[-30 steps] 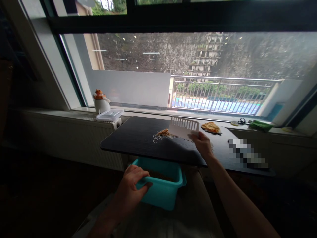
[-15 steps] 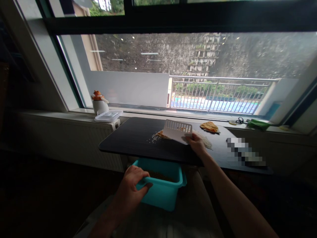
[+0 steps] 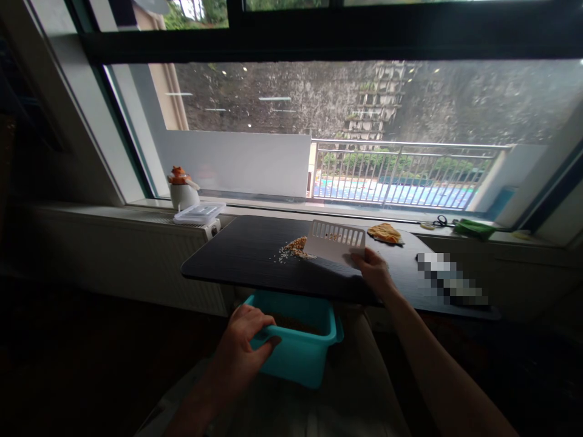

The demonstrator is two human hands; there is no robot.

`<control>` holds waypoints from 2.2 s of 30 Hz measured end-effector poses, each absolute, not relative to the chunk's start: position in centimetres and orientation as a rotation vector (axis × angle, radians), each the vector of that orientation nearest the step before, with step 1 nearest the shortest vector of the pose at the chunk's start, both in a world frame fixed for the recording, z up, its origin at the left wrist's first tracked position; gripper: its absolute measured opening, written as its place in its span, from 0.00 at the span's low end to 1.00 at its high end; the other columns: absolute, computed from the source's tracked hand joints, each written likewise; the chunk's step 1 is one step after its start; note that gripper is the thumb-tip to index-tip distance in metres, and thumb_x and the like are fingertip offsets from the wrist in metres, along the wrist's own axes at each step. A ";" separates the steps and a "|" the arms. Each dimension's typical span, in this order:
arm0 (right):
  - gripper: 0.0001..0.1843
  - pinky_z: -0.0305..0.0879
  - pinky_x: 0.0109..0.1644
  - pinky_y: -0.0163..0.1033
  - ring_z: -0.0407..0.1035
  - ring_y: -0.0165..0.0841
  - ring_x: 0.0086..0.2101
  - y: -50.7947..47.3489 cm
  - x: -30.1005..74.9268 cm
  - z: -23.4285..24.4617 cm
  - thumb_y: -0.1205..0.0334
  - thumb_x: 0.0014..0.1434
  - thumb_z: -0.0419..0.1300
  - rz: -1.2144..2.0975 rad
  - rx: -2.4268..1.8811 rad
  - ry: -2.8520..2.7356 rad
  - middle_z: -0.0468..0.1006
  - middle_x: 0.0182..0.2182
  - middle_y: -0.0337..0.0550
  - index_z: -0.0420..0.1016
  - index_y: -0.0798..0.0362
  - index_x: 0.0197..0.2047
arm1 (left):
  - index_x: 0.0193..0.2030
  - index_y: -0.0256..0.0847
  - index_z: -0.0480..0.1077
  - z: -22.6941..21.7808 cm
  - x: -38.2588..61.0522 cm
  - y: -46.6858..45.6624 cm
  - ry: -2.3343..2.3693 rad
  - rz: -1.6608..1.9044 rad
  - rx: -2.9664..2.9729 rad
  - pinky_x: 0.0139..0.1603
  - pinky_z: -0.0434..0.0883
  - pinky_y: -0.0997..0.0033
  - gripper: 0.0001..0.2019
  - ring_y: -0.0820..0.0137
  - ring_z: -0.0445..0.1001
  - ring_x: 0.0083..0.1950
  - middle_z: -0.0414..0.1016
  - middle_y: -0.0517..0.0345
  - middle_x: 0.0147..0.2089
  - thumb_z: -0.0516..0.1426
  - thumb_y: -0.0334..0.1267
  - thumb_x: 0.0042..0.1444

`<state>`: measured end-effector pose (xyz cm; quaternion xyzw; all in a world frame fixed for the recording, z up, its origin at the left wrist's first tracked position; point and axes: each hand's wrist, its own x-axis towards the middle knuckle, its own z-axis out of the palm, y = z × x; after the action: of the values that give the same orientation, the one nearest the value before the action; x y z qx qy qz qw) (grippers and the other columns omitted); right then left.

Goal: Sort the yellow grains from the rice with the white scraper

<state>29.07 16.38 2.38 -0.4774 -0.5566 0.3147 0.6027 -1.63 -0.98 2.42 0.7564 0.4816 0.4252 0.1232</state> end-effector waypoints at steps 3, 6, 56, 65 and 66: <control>0.25 0.70 0.43 0.48 0.74 0.40 0.34 16.3 29.3 2.3 0.44 0.42 0.69 0.731 -1.111 -1.261 0.81 0.32 0.45 0.78 0.54 0.38 | 0.33 0.42 0.74 2.5 -1.5 -0.9 1.394 1.242 2.204 0.47 0.70 0.59 0.03 0.63 0.71 0.39 0.74 0.60 0.32 0.62 0.31 0.51; 0.24 0.70 0.42 0.47 0.74 0.39 0.33 16.2 29.3 2.4 0.45 0.41 0.69 0.738 -1.108 -1.250 0.81 0.31 0.44 0.78 0.54 0.37 | 0.33 0.43 0.74 2.4 -1.4 -0.9 1.384 1.247 2.209 0.46 0.70 0.59 0.04 0.63 0.72 0.39 0.74 0.60 0.32 0.62 0.31 0.51; 0.24 0.71 0.42 0.41 0.73 0.39 0.37 14.2 26.1 1.8 0.50 0.49 0.59 0.639 -1.121 -1.043 0.80 0.38 0.46 0.73 0.53 0.47 | 0.32 0.44 0.74 1.8 -1.4 -1.9 1.413 1.364 2.256 0.42 0.74 0.60 0.01 0.62 0.74 0.37 0.75 0.58 0.32 0.62 0.34 0.52; 0.23 0.72 0.41 0.41 0.74 0.39 0.37 15.9 25.2 2.4 0.49 0.47 0.59 0.667 -1.134 -1.054 0.81 0.37 0.44 0.74 0.52 0.45 | 0.33 0.44 0.74 1.4 -1.7 -1.8 1.436 1.340 2.258 0.44 0.74 0.59 0.02 0.62 0.74 0.38 0.76 0.58 0.32 0.61 0.34 0.52; 0.23 0.72 0.41 0.41 0.75 0.39 0.37 16.0 25.2 2.4 0.49 0.47 0.59 0.671 -1.129 -1.058 0.81 0.36 0.43 0.74 0.52 0.45 | 0.33 0.44 0.74 1.4 -1.7 -1.8 1.440 1.337 2.256 0.44 0.74 0.59 0.02 0.62 0.74 0.38 0.76 0.58 0.32 0.61 0.34 0.52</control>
<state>25.18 15.96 2.37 -0.5001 -0.4683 0.2972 0.6650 -1.69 -1.81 1.40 0.7521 0.4799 0.4455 0.0749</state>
